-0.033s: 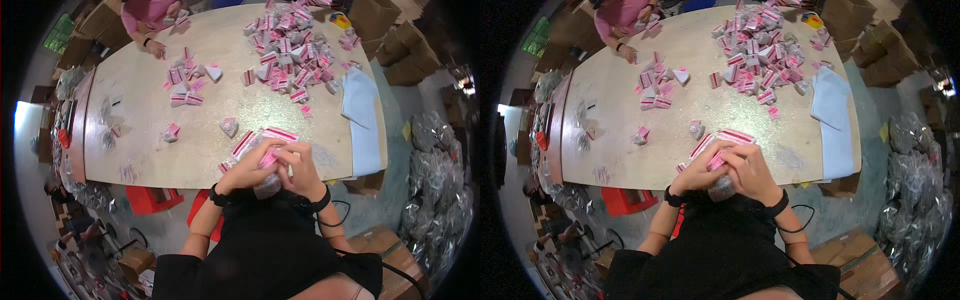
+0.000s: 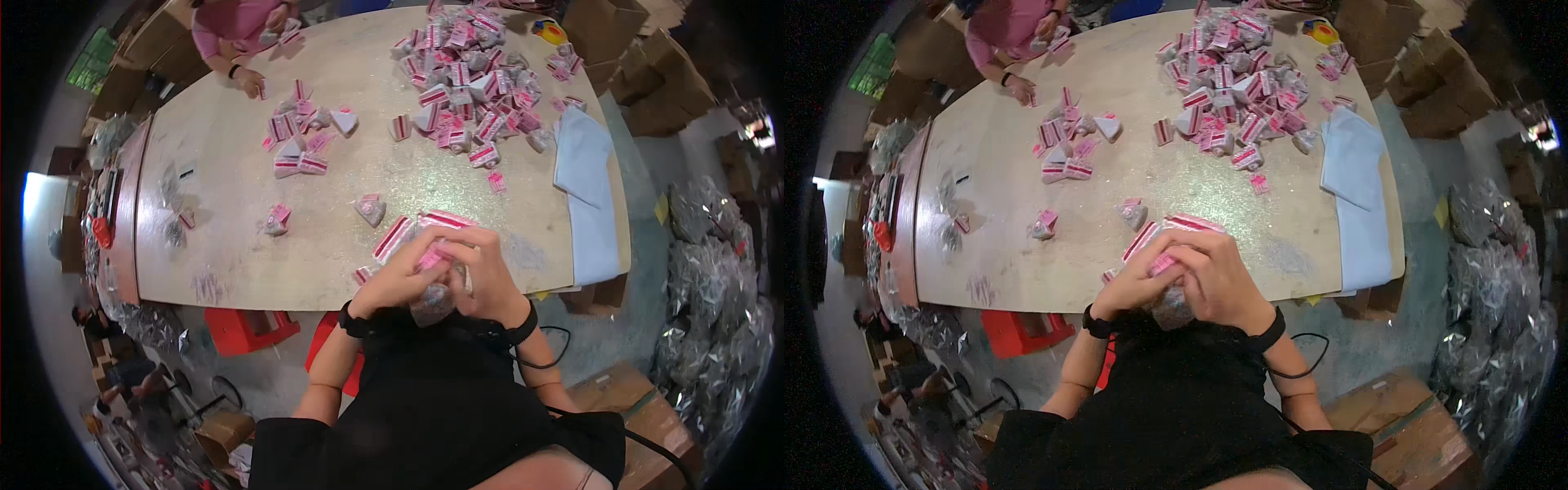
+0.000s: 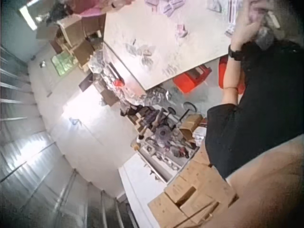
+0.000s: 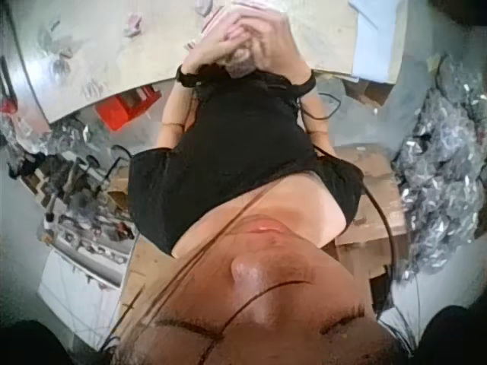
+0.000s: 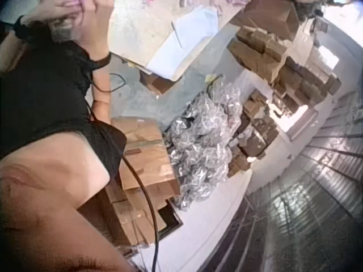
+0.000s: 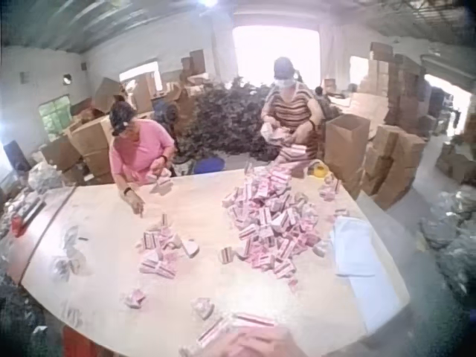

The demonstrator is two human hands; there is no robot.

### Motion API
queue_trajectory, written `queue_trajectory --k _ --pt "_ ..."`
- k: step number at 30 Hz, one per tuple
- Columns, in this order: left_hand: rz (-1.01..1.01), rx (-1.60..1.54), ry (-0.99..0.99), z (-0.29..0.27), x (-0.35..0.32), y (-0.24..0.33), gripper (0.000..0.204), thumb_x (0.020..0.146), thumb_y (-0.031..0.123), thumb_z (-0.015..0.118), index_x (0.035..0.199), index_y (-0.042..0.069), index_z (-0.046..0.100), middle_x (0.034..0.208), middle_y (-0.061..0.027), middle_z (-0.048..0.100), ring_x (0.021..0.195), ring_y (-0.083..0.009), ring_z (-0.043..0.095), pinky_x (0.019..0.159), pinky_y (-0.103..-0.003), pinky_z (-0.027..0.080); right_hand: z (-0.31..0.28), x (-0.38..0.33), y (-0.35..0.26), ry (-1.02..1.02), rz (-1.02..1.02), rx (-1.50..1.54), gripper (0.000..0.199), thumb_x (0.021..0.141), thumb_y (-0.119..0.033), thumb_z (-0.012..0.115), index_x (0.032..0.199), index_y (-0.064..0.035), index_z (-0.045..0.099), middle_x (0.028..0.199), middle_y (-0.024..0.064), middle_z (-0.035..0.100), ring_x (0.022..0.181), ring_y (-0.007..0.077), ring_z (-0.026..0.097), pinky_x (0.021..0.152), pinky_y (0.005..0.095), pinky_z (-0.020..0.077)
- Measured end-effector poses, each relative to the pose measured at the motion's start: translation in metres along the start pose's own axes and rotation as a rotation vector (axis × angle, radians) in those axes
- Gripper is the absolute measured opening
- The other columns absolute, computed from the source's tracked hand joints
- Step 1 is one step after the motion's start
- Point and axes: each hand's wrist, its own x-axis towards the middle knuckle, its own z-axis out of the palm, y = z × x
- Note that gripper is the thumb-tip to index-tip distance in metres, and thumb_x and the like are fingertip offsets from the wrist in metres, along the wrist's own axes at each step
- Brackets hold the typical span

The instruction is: Sorting and packing small pink plastic items into clear bags at a manufacturing facility.

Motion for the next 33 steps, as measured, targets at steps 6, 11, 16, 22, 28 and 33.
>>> queue_trajectory --k 6,11,16,22,28,33 --pt "-0.478 -0.529 0.15 -0.009 -0.007 -0.028 0.024 0.088 0.009 0.048 0.112 0.004 0.045 0.091 -0.0039 0.055 0.078 -0.008 0.054 0.062 -0.022 0.045 0.021 0.015 0.004 -0.171 0.039 0.022 0.062 0.062 -0.016 0.069 0.118 -0.0022 0.047 0.12 0.0144 0.047 0.114 0.031 0.042 0.095 0.0396 0.0338" --pt "-0.485 -0.623 0.239 -0.024 -0.006 -0.022 0.025 0.088 0.008 0.05 0.112 0.004 0.045 0.09 -0.0038 0.056 0.074 -0.0078 0.055 0.059 -0.021 0.046 0.037 0.025 0.02 -0.094 -0.12 -0.054 0.055 0.067 -0.027 0.064 0.113 -0.0005 0.051 0.116 0.0124 0.053 0.108 0.0277 0.05 0.09 0.0371 0.041" --pt "-0.446 -0.509 0.175 -0.028 -0.005 -0.029 0.018 0.09 0.012 0.049 0.105 0.003 0.049 0.085 -0.0033 0.056 0.073 -0.0087 0.055 0.057 -0.022 0.046 0.047 0.028 0.024 -0.027 -0.139 -0.03 0.062 0.06 -0.027 0.071 0.114 -0.002 0.051 0.115 0.0099 0.054 0.108 0.0264 0.05 0.09 0.0377 0.0404" --pt "-0.417 -0.591 0.338 -0.018 -0.006 -0.056 0.022 0.096 0.023 0.036 0.098 0.004 0.048 0.064 0.0004 0.042 0.049 -0.0063 0.04 0.039 -0.019 0.032 0.071 -0.025 0.09 -0.079 0.469 0.382 0.053 0.068 -0.028 0.072 0.111 -0.0038 0.053 0.109 0.0109 0.056 0.103 0.024 0.052 0.089 0.0341 0.0396" --pt "-0.43 -0.452 0.46 -0.028 -0.022 -0.065 0.016 0.095 0.015 0.038 0.102 0.004 0.047 0.07 -0.0006 0.048 0.05 -0.0052 0.039 0.039 -0.018 0.033 0.078 -0.139 0.223 0.436 1.569 -0.165 0.046 0.074 -0.03 0.064 0.102 0.0061 0.055 0.089 0.0246 0.059 0.084 0.0362 0.057 0.076 0.0419 0.0444" --pt "-0.373 -0.249 0.365 -0.026 -0.016 -0.074 0.013 0.093 0.008 0.039 0.102 0.003 0.047 0.081 -0.0047 0.058 0.052 -0.0036 0.04 0.043 -0.017 0.034 0.096 -0.169 0.246 0.345 1.548 -0.621 0.058 0.073 -0.028 0.067 0.121 -0.002 0.045 0.104 0.0197 0.045 0.096 0.0347 0.047 0.085 0.0402 0.0386"
